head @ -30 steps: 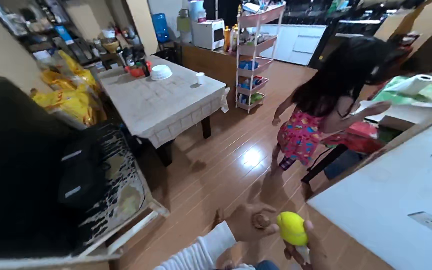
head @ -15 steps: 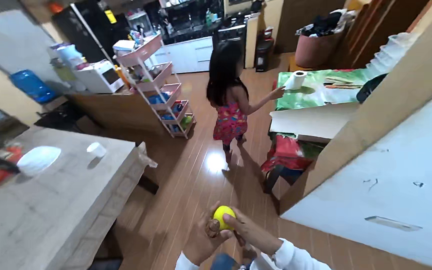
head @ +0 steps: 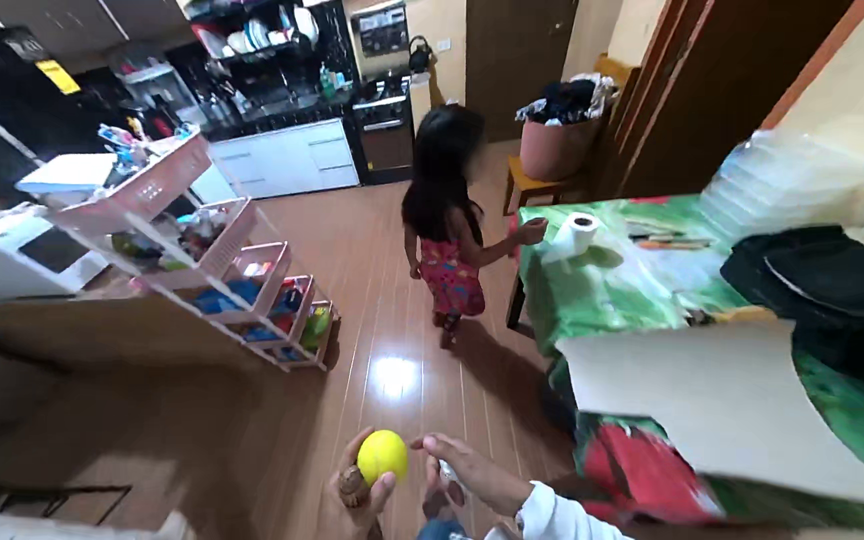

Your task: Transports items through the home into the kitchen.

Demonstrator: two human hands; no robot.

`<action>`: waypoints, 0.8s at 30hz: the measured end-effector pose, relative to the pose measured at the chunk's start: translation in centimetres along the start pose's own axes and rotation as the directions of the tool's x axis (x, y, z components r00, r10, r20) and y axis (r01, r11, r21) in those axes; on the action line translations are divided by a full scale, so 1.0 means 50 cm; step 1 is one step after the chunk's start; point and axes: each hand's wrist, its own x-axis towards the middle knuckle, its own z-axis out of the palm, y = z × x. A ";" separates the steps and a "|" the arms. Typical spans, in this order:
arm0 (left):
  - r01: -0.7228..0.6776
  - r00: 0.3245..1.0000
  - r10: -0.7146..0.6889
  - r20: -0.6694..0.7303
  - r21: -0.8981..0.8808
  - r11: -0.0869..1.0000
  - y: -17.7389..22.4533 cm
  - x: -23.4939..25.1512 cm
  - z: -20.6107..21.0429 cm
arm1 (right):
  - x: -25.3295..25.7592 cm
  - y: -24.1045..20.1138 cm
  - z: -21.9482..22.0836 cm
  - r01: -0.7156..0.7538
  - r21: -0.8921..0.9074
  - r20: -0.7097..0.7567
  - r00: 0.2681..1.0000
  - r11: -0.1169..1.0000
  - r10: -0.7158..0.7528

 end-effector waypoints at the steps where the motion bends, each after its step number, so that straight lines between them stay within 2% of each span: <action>1: -0.012 1.000 0.012 0.009 0.017 1.000 -0.005 0.067 -0.019 | 0.040 -0.036 -0.025 -0.002 -0.022 -0.077 0.997 1.000 0.001; 4: -0.043 0.997 0.034 0.073 0.119 0.992 -0.001 0.261 -0.050 | 0.133 -0.124 -0.116 0.037 -0.122 -0.286 0.956 0.992 -0.071; 6: -0.098 0.989 0.073 0.131 0.194 0.976 -0.005 0.377 -0.071 | 0.190 -0.150 -0.175 0.048 -0.113 -0.407 0.909 0.992 -0.091; 9: -0.180 0.976 0.134 0.174 0.282 0.942 -0.044 0.552 -0.102 | 0.292 -0.163 -0.266 0.028 0.118 -0.549 0.835 0.993 0.042; 12: -0.184 0.977 0.142 0.157 0.299 0.936 -0.104 0.718 -0.121 | 0.400 -0.183 -0.361 0.015 0.332 -0.580 0.792 0.943 0.192; 14: -0.186 0.980 0.154 0.125 0.307 0.934 -0.145 0.829 -0.121 | 0.476 -0.204 -0.436 0.036 0.380 -0.577 0.791 0.924 0.206; 16: -0.132 0.990 0.110 0.088 0.327 0.936 -0.176 0.931 -0.115 | 0.551 -0.242 -0.515 0.040 0.414 -0.575 0.786 0.909 0.228; 19: 0.009 0.999 -0.022 0.038 0.323 0.946 -0.203 1.096 -0.111 | 0.681 -0.339 -0.648 0.072 0.402 -0.576 0.795 0.913 0.191; 24: 0.182 0.983 -0.177 -0.044 0.249 0.951 -0.230 1.329 -0.091 | 0.878 -0.527 -0.826 0.106 0.189 -0.545 0.839 0.976 0.015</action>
